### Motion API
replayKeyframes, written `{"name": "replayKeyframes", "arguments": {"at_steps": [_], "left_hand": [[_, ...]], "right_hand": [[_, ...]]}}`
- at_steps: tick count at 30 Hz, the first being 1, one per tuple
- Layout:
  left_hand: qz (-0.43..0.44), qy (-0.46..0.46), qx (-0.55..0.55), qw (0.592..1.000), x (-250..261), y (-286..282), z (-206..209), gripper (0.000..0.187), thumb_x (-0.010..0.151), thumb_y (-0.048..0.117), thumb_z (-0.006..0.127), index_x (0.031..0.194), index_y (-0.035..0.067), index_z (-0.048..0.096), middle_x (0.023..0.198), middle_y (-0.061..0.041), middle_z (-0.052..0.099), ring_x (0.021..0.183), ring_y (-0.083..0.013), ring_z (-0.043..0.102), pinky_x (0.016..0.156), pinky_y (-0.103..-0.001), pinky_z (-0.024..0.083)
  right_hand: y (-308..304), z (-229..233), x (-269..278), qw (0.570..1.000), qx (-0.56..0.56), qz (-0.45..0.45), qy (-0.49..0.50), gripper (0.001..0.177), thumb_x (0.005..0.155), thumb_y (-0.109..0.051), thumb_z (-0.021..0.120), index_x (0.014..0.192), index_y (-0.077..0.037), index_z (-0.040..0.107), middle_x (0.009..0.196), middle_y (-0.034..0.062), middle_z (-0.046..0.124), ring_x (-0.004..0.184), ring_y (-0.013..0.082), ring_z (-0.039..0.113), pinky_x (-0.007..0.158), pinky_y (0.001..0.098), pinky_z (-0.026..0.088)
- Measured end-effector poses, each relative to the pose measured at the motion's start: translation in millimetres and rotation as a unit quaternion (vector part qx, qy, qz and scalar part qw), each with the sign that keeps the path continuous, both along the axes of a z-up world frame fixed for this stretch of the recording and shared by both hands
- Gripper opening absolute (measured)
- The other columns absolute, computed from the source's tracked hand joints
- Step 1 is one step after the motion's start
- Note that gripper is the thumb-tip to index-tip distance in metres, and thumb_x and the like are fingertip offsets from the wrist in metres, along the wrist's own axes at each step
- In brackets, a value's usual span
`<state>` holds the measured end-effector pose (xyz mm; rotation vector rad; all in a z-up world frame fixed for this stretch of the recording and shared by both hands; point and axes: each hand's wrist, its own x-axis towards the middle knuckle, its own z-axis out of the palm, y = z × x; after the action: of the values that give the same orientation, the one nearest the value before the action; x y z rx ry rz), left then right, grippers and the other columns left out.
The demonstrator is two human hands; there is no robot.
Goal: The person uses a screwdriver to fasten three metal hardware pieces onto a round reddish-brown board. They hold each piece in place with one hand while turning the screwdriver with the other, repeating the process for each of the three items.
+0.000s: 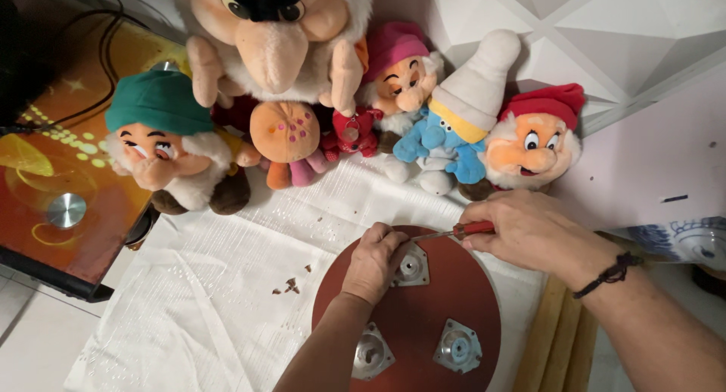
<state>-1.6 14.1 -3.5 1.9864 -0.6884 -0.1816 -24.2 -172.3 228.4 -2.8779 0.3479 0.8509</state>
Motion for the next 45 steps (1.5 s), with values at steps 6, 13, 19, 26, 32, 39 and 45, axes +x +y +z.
{"name": "replayKeyframes", "arguments": {"at_steps": [6, 13, 19, 26, 32, 39, 45], "left_hand": [[-0.011, 0.041, -0.007, 0.999, 3.0, 2.6, 2.3, 0.016, 0.087, 0.017, 0.075, 0.103, 0.012, 0.076, 0.104, -0.006, 0.066, 0.099, -0.0290, 0.067, 0.087, -0.041, 0.056], [-0.016, 0.035, -0.007, 0.999, 3.9, 2.8, 1.4, 0.015, 0.087, 0.016, 0.075, 0.102, 0.012, 0.077, 0.102, -0.006, 0.066, 0.098, -0.0291, 0.067, 0.086, -0.040, 0.056], [-0.023, 0.028, -0.017, 0.999, 4.5, 3.0, -3.6, 0.016, 0.087, 0.015, 0.075, 0.103, 0.012, 0.075, 0.102, -0.007, 0.066, 0.098, -0.0296, 0.067, 0.086, -0.040, 0.056], [-0.024, 0.008, -0.023, 0.999, 3.1, 2.8, -7.2, 0.018, 0.087, 0.014, 0.075, 0.104, 0.011, 0.075, 0.103, -0.009, 0.065, 0.098, -0.0322, 0.066, 0.085, -0.042, 0.055], [-0.042, 0.035, -0.017, 0.998, 6.4, 8.0, 5.6, 0.025, 0.091, 0.016, 0.072, 0.116, 0.011, 0.070, 0.111, -0.011, 0.064, 0.102, -0.0335, 0.066, 0.088, -0.042, 0.056], [-0.112, -0.053, 0.027, 0.992, -25.4, 49.6, 21.1, 0.041, 0.090, 0.020, 0.071, 0.130, 0.012, 0.064, 0.136, -0.019, 0.056, 0.124, -0.0406, 0.055, 0.101, -0.046, 0.048], [-0.144, -0.118, 0.083, 0.979, -30.3, 56.3, 5.8, 0.036, 0.092, 0.016, 0.065, 0.127, 0.019, 0.070, 0.148, -0.014, 0.053, 0.138, -0.0349, 0.048, 0.112, -0.043, 0.041]], "right_hand": [[1.5, -3.4, 0.0, 0.994, -0.005, 0.073, -0.087, 0.041, 0.071, -0.043, 0.081, 0.110, -0.031, 0.080, 0.116, 0.0104, 0.070, 0.111, 0.0328, 0.065, 0.084, 0.0460, 0.053], [22.0, 9.5, 8.0, 0.994, -0.076, 0.072, 0.035, 0.029, 0.083, -0.038, 0.071, 0.112, -0.032, 0.074, 0.104, -0.0008, 0.067, 0.103, 0.0248, 0.068, 0.087, 0.0431, 0.055], [33.4, 3.1, 7.6, 0.967, -0.064, 0.239, -0.066, 0.018, 0.082, -0.019, 0.068, 0.099, -0.021, 0.074, 0.105, 0.0085, 0.063, 0.089, 0.0287, 0.070, 0.072, 0.0423, 0.057], [36.5, -7.4, 16.2, 0.970, 0.014, 0.228, -0.084, 0.025, 0.080, -0.023, 0.075, 0.101, -0.011, 0.067, 0.104, 0.0111, 0.065, 0.086, 0.0345, 0.070, 0.071, 0.0483, 0.056], [48.9, -6.4, 27.2, 0.996, 0.012, 0.068, -0.053, 0.027, 0.084, -0.031, 0.076, 0.098, -0.012, 0.063, 0.097, 0.0097, 0.068, 0.092, 0.0351, 0.070, 0.080, 0.0474, 0.056], [51.8, 0.3, 21.1, 0.998, 0.039, 0.037, -0.035, 0.029, 0.082, -0.026, 0.078, 0.101, -0.010, 0.061, 0.106, 0.0147, 0.059, 0.092, 0.0399, 0.068, 0.081, 0.0501, 0.054], [43.9, -8.0, 14.9, 0.980, 0.017, 0.190, -0.050, 0.017, 0.084, -0.011, 0.067, 0.101, -0.010, 0.067, 0.103, 0.0174, 0.062, 0.096, 0.0386, 0.068, 0.080, 0.0487, 0.056]]}}
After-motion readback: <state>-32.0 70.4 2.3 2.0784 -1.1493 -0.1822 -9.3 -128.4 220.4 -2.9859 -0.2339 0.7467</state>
